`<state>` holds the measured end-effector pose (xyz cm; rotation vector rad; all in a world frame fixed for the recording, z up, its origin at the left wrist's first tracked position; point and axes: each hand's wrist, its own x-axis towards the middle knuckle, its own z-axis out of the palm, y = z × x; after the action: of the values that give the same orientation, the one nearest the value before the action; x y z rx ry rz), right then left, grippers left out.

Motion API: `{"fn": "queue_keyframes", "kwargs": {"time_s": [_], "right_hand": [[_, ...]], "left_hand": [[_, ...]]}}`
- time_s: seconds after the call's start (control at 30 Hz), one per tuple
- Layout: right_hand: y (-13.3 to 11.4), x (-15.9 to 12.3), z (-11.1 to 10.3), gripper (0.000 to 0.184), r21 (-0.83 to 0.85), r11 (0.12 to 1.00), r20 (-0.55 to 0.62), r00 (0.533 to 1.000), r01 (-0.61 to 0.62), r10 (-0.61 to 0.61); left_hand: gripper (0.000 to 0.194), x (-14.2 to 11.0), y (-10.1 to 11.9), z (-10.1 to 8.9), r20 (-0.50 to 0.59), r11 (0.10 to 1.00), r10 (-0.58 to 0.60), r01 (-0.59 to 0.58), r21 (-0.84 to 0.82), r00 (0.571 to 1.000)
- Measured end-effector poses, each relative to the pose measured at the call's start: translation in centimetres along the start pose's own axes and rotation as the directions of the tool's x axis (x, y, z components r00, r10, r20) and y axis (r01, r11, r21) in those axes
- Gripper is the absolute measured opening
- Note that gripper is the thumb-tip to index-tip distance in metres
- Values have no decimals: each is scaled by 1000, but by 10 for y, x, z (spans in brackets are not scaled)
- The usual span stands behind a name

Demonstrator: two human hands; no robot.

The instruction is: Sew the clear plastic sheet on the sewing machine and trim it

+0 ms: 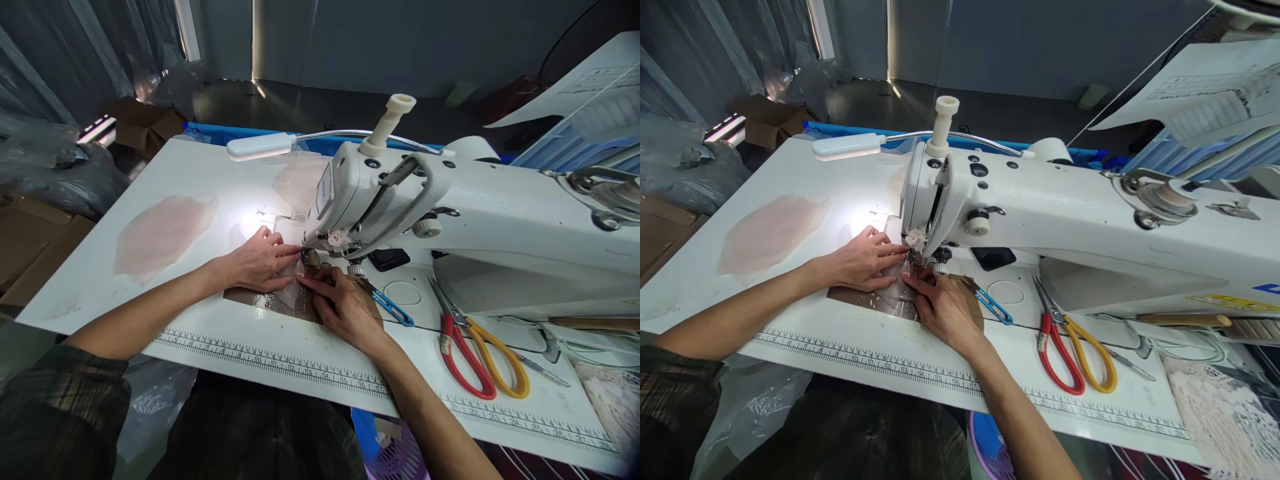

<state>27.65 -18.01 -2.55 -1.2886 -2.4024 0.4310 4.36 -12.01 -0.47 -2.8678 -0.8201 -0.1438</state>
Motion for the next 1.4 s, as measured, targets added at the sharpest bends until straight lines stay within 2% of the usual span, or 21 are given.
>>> {"fn": "queue_keyframes", "kwargs": {"time_s": [0.4, 0.77, 1.17, 1.4], "right_hand": [[-1, 0, -2, 44, -50, 999, 9, 1000, 13, -12], [0, 0, 0, 44, 16, 999, -22, 999, 35, -34], [-1, 0, 0, 43, -23, 999, -25, 999, 26, -26], [-1, 0, 0, 43, 43, 999, -26, 1000, 4, -3]], "left_hand": [[48, 0, 4, -1, -19, 1000, -17, 17, -20, 1000], [48, 0, 4, 1, -1, 1000, -4, 4, 5, 1000], [52, -1, 3, 2, -18, 999, 11, -10, 40, 1000], [51, -2, 3, 0, -13, 999, 14, -14, 37, 1000]]}}
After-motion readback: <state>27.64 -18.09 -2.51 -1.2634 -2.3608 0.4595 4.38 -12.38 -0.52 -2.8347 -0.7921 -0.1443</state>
